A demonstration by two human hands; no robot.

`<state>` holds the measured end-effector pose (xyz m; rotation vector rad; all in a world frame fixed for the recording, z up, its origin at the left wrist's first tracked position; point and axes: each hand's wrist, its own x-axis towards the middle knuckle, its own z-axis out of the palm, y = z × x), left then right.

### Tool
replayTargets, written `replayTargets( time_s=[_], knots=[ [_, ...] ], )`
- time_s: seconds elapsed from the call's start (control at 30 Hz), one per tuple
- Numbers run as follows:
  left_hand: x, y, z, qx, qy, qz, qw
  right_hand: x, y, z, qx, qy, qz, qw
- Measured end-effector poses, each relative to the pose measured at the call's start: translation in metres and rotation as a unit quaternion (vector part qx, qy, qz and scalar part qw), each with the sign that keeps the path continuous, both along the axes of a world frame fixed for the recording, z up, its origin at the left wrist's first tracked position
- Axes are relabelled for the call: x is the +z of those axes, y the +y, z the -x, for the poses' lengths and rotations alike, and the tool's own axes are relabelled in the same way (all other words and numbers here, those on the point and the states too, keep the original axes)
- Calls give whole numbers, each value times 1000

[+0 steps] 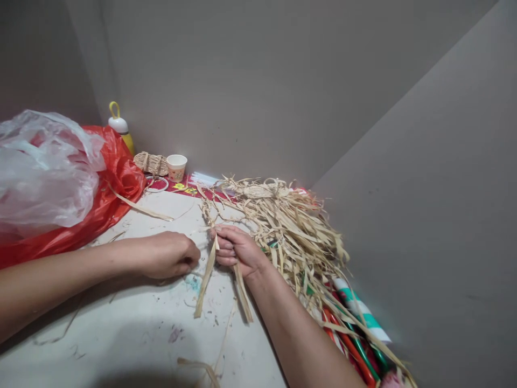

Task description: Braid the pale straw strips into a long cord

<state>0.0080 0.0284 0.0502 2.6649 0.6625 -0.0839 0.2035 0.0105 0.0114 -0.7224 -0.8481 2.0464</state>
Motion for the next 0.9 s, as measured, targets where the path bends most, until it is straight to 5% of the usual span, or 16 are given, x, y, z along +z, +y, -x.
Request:
replayTargets(
  time_s=[0.13,0.27,0.67,0.8,0.9],
  knots=[
    [26,13,14,101,110,-45,988,0,0,0,3,-14,-2,1000],
    [36,25,25,163,154,-100,969,-1,0,1,24,-16,5,1000],
    [2,25,13,99,51,-23,994,-2,-1,2,20,-46,12,999],
    [2,34,17,103,-20,26,994,-2,-1,3,22,-51,11,998],
    [10,46,23,163,-89,132,974,-2,-1,4,19,-66,9,998]
  ],
)
